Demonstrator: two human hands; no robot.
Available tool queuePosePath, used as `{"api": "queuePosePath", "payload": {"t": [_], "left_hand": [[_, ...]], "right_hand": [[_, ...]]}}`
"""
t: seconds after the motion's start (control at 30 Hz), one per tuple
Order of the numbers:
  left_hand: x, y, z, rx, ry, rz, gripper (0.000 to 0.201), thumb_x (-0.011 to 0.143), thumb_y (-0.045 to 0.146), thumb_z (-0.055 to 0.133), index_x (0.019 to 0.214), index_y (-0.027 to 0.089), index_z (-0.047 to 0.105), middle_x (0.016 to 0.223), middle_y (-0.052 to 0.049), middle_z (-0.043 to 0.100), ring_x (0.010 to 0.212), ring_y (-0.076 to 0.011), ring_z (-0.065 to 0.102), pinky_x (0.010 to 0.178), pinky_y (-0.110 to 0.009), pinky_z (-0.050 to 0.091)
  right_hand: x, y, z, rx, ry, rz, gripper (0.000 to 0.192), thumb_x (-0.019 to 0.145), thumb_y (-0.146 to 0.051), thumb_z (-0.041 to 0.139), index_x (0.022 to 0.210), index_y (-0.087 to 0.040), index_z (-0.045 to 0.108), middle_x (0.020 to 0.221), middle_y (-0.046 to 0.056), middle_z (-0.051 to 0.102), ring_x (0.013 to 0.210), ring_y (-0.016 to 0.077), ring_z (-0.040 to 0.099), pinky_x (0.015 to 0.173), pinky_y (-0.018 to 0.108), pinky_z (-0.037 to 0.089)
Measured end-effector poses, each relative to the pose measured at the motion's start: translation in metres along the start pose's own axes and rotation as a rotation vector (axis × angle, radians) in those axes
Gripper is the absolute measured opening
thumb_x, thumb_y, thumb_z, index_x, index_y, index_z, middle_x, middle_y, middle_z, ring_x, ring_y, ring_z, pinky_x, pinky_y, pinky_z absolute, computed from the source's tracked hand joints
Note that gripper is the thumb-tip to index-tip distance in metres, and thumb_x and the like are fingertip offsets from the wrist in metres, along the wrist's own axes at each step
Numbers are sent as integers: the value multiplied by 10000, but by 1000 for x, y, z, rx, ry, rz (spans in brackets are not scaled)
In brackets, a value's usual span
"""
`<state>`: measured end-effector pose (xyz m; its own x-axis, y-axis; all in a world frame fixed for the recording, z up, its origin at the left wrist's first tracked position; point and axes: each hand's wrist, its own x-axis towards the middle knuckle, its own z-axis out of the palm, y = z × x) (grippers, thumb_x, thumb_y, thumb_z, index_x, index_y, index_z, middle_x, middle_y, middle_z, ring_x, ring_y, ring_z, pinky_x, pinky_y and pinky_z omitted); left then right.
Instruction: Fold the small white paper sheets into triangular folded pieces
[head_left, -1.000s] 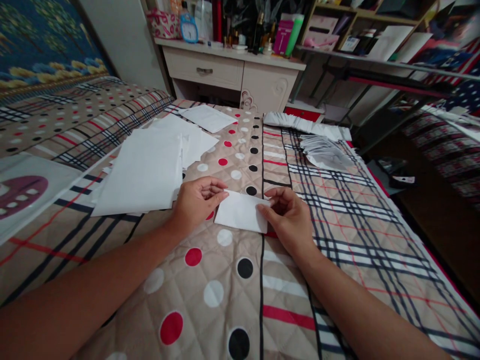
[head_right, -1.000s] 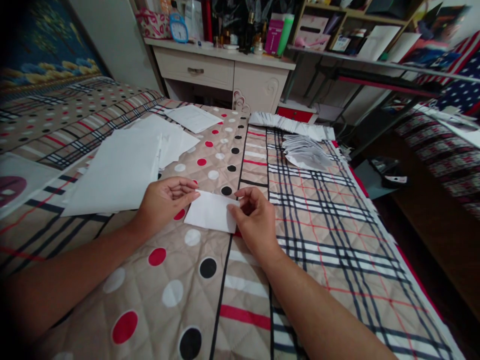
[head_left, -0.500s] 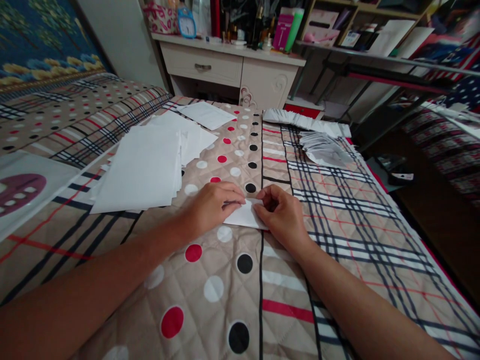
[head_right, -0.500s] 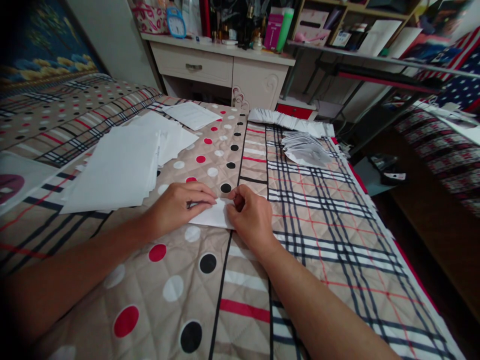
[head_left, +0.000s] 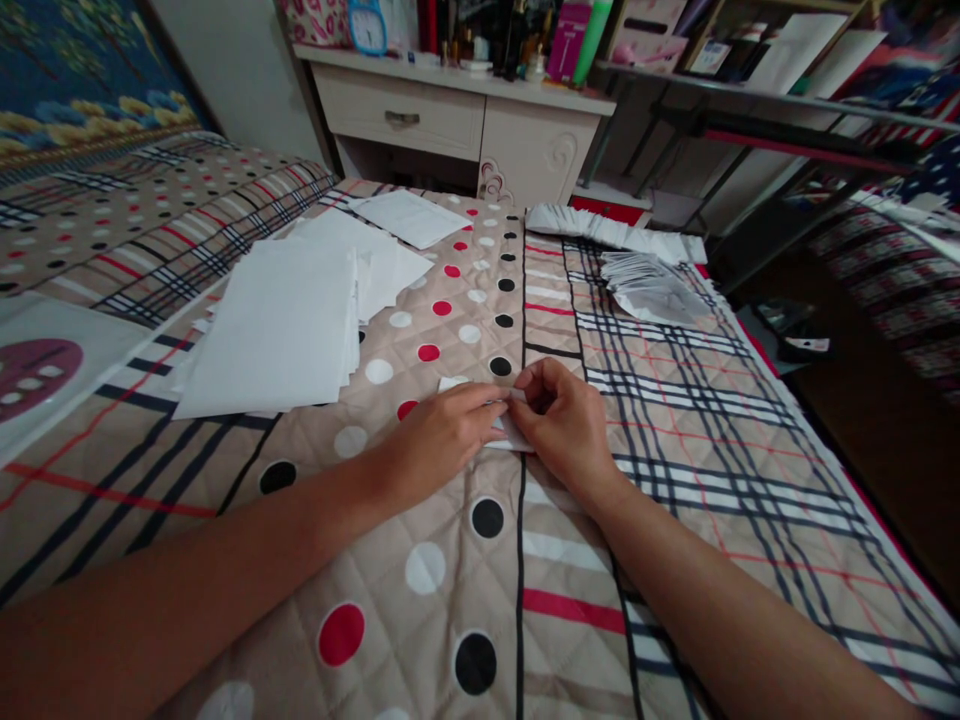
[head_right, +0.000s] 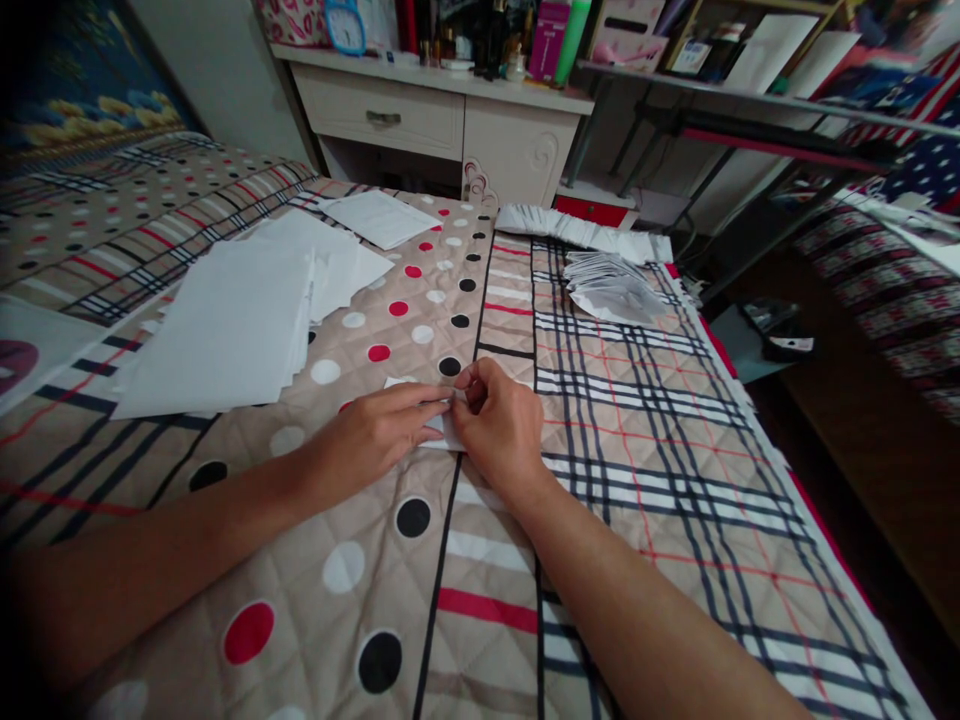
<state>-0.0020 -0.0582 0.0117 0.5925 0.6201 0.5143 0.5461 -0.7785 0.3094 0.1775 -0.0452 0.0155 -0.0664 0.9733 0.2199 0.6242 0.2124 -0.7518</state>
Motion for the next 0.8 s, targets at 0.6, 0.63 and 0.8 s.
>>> {"api": "queuePosePath", "payload": {"t": [0.6, 0.63, 0.8], "left_hand": [[-14, -16, 4, -184, -250, -245, 409, 989, 172, 397, 1373, 212, 531, 1441, -61, 475, 1337, -181, 478, 1198, -319, 364], [-16, -18, 3, -160, -253, -229, 439, 1000, 202, 383, 1430, 214, 467, 1495, -57, 408, 1395, -194, 406, 1246, -352, 277], [-16, -20, -6, 49, -370, -218, 611, 997, 377, 454, 1541, 183, 255, 1595, -56, 188, 1504, -206, 148, 1276, -445, 67]], "right_hand": [[-53, -46, 12, -173, -236, -606, 873, 948, -561, 524, 1484, 69, 243, 1562, 265, 147, 1482, 331, 136, 1196, 455, 286], [-57, -48, 16, -190, -277, -633, 968, 934, -633, 497, 1504, 80, 173, 1575, 273, 62, 1495, 350, 48, 1214, 494, 235], [-62, -41, 21, -258, -310, -623, 1171, 847, -793, 448, 1520, 90, 76, 1557, 308, -75, 1479, 384, -95, 1219, 554, 172]]}}
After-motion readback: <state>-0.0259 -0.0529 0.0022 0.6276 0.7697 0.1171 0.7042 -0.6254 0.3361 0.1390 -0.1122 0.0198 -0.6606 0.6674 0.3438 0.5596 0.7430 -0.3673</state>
